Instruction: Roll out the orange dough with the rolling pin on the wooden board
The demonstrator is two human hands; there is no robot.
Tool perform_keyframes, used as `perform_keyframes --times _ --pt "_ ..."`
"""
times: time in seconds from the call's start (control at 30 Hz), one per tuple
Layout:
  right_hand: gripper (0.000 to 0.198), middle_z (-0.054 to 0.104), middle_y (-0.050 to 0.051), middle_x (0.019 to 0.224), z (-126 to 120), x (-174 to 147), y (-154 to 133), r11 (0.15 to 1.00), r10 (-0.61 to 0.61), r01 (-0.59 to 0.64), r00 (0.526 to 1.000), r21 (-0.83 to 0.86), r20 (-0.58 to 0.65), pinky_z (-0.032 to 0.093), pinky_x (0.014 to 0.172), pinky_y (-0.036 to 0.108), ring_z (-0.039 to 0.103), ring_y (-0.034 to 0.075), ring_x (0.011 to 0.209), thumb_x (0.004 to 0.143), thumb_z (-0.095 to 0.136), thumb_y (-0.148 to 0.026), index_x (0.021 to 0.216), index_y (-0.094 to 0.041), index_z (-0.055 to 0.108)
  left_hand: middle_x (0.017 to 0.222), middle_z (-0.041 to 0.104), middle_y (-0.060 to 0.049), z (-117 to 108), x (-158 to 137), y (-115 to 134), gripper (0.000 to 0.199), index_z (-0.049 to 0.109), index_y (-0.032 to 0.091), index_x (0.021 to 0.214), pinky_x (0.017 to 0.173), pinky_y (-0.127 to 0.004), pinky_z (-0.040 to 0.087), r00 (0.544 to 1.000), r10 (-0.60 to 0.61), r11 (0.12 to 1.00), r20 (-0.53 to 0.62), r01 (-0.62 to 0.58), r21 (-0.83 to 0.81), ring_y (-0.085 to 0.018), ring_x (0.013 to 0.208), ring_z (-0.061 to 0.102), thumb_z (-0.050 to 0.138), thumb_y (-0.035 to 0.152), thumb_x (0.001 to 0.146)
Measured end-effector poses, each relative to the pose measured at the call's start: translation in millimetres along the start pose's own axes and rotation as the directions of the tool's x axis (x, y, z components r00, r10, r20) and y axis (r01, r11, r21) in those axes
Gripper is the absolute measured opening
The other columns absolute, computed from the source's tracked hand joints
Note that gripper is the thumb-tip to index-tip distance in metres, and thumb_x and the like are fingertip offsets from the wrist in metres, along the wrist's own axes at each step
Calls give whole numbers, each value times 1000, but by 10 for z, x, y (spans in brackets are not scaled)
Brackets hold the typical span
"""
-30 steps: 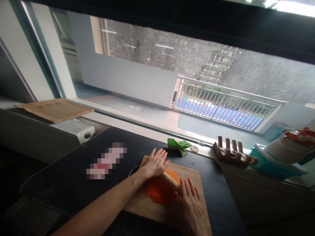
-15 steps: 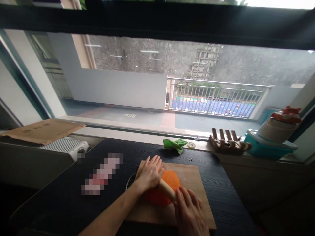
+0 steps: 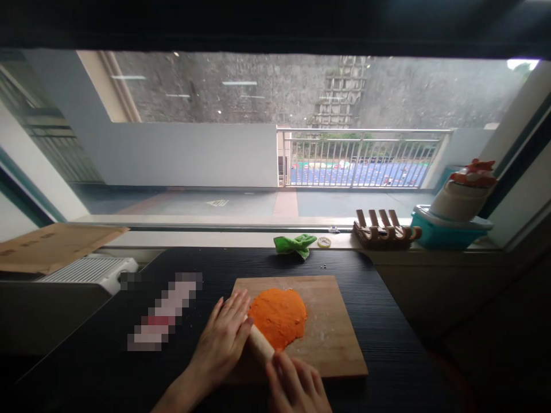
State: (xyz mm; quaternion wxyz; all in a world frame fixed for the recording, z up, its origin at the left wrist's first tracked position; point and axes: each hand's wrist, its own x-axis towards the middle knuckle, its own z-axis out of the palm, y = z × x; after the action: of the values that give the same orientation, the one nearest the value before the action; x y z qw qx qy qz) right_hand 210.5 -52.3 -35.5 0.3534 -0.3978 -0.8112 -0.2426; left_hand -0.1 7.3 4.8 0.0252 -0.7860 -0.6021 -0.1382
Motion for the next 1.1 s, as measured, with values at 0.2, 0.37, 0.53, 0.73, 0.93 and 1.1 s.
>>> perform_keyframes --times 0.2,0.37,0.53,0.73,0.93,1.1 --pt "36 64 8 117 -146 280 336 985 113 -87 977 -146 181 44 91 36 56 22 112 94 37 -31 118 -14 57 140 45 -13 93 977 511 55 45 10 133 111 -50 22 993 3 998 121 4 -62 -24 133 35 21 42 95" --pt "37 67 3 113 -97 102 70 992 -70 73 997 -108 24 44 89 25 59 14 106 90 31 -11 113 -14 60 143 40 -11 42 501 206 55 42 12 135 112 -50 19 993 36 997 111 -28 -78 -24 137 27 24 44 95" --pt "35 69 0 105 12 -48 -170 993 -100 95 993 -69 -70 44 88 23 62 12 101 89 33 -11 103 -17 64 147 35 -6 12 -310 -291 51 29 18 142 111 -49 26 997 71 997 9 -72 15 -22 137 28 28 37 94" --pt "35 66 5 114 -58 90 3 988 148 -146 988 -51 32 36 99 34 55 21 113 95 34 -32 114 -16 59 146 35 -12 81 369 140 53 39 11 137 111 -51 22 997 24 1000 77 -23 -13 -26 138 24 24 40 95" --pt "36 65 7 116 -149 133 102 975 168 -153 982 -162 83 38 97 33 56 20 112 92 33 -19 118 -15 56 143 39 -12 105 1025 585 56 42 12 136 112 -52 19 988 82 993 131 -71 -90 -23 136 29 22 45 95" --pt "36 71 1 99 -16 -58 -74 994 54 -63 994 -93 -96 42 90 29 64 16 96 90 31 -13 108 -18 61 143 40 -10 69 408 139 51 44 16 134 112 -51 21 992 91 994 90 -85 -76 -24 137 27 26 43 95"
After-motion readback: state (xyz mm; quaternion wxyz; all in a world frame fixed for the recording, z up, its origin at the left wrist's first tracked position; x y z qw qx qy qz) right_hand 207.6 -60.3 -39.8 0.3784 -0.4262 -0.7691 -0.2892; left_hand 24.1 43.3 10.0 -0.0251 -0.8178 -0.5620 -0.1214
